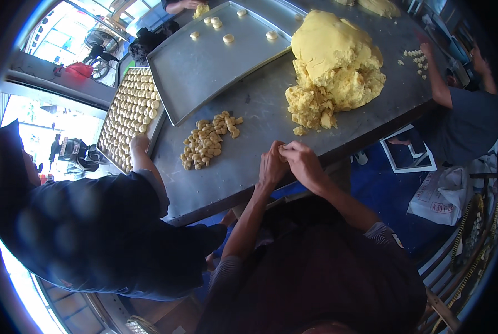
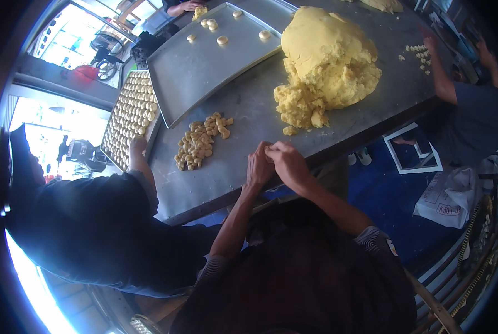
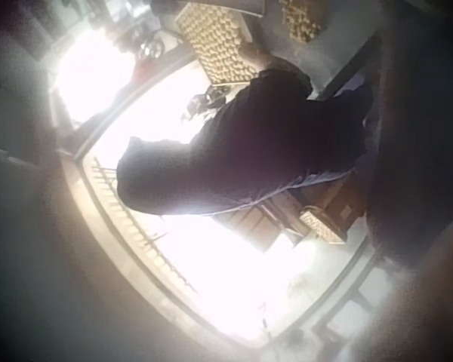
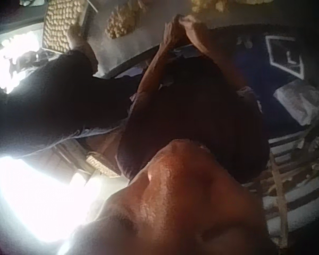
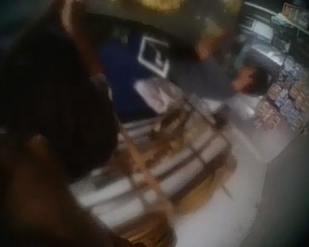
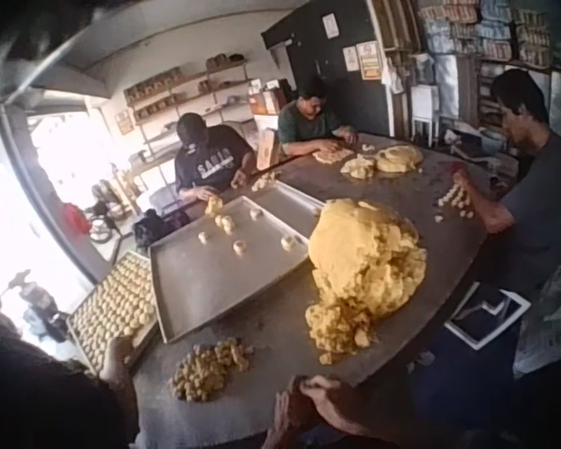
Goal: The person shapes small pieces of yellow dough by hand at a large metal table and places them onto a baking tray.
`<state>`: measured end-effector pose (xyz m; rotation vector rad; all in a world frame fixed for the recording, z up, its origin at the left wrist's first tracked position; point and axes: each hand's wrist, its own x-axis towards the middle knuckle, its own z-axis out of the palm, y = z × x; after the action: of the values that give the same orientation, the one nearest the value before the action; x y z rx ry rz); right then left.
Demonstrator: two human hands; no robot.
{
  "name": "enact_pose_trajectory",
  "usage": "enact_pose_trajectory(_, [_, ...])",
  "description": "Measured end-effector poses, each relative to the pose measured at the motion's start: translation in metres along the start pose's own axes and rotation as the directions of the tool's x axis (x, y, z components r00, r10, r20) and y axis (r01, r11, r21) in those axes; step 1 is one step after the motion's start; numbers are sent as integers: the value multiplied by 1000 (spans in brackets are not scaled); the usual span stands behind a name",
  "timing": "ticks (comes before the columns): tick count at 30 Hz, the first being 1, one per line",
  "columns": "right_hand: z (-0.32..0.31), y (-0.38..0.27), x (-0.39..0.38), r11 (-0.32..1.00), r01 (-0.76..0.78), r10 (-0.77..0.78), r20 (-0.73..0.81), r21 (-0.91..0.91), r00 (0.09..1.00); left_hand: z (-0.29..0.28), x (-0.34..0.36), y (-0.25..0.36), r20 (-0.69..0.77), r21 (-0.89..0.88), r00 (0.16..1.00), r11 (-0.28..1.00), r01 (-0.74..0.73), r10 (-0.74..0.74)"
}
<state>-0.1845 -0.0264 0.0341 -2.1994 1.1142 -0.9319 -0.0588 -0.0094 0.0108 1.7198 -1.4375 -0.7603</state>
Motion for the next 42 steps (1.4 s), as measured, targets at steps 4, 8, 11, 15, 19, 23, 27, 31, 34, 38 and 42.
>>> enact_pose_trajectory(4, [-10, 1, 9, 944, -163, 125, 148, 287, 981, -9, -2, -7, 10, -43, 1000, 999, -19, 20])
enact_pose_trajectory(8, [-12, 25, 16, 767, -349, 288, 197, 539, 937, -8, -3, -11, 3, -142, 997, 987, -77, 78])
enact_pose_trajectory(11, [4, 38, 17, 758, -490, 346, 372, 430, 861, -8, -3, -16, 54, -98, 990, 988, -121, 127])
enact_pose_trajectory(15, [-3, 13, 30, 931, -341, 280, 343, 131, 897, -10, -4, -11, 104, -208, 986, 973, -104, 128])
enact_pose_trajectory(19, [-16, 5, 33, 988, -151, 142, 159, 44, 977, -11, -2, -11, 85, -68, 995, 996, -51, 57])
enact_pose_trajectory(23, [-44, 12, 52, 962, -51, 1, -181, -268, 983, -10, 2, -16, 48, -101, 996, 993, -67, 72])
enact_pose_trajectory(27, [-36, 51, 74, 884, 50, -165, -211, -464, 963, -2, 11, -20, 94, -532, 996, 845, 60, -12])
enact_pose_trajectory(31, [-37, 67, 66, 905, 45, -137, -190, -422, 972, -6, 20, -9, 101, -855, 981, 489, 171, -167])
enact_pose_trajectory(34, [-47, 70, 48, 944, -55, -6, -185, -325, 983, -16, 14, -9, 90, -808, 988, 571, 146, -125])
enact_pose_trajectory(38, [-57, 77, 9, 913, -20, -49, -158, -408, 986, -34, 10, -43, 210, -595, 975, 781, 191, -79])
enact_pose_trajectory(42, [-52, 88, -7, 943, 7, -71, -180, -334, 981, -31, 3, -32, -5, 381, 938, 868, -318, 346])
